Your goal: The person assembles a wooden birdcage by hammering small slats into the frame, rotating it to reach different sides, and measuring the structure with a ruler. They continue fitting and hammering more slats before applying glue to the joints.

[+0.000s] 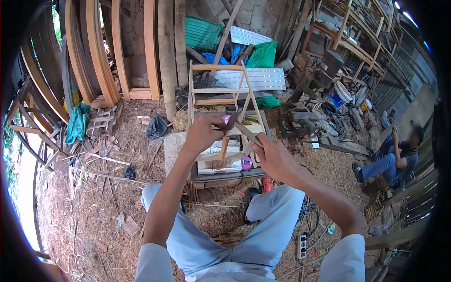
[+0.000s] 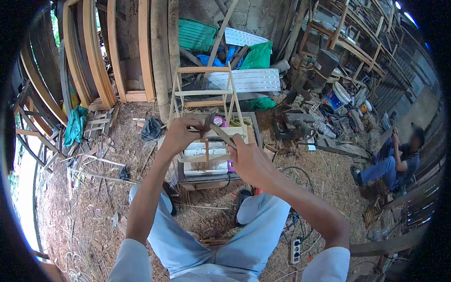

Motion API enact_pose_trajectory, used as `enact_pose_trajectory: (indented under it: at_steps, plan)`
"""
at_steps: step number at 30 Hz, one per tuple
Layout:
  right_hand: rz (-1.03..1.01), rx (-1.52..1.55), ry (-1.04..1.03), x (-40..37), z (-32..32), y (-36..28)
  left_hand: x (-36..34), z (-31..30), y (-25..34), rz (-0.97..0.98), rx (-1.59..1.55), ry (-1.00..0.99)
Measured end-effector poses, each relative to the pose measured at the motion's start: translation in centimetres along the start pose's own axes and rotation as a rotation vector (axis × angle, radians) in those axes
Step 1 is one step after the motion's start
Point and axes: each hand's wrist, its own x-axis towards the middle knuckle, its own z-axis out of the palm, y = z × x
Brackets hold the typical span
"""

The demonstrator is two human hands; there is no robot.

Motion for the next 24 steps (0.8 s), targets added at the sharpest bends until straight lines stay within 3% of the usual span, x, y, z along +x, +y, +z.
enact_pose_trajectory:
  at_steps: [2,5,17,20,22,24]
  plan:
    - [0.029,0.014,-0.012,0.1,-0.2,-0.2,0.2,0.1,-0.1,0.050,0.048,0.022]
    - [0.017,0.054,0.035,0.2,-0.1,-0.3,0.2,0.0,0.1,-0.071,-0.034,-0.022]
    - [0.019,0.072,0.020,0.2,-0.5,-0.1,0.3,0.2,0.0,-0.001,-0.003,0.015]
    - [-0.019,0.054,0.051,0.2,-0.9,-0.5,0.2,0.3,0.3,-0.164,-0.154,-0.002]
    - [-0.006,0.019,0.010,0.2,-0.8,-0.3,0.4,0.1,0.0,0.009,0.022,0.010]
    - [0.011,-0.018,-0.024,0.2,-0.7,-0.1,0.4,0.0,0.0,-0.008,-0.003,-0.008]
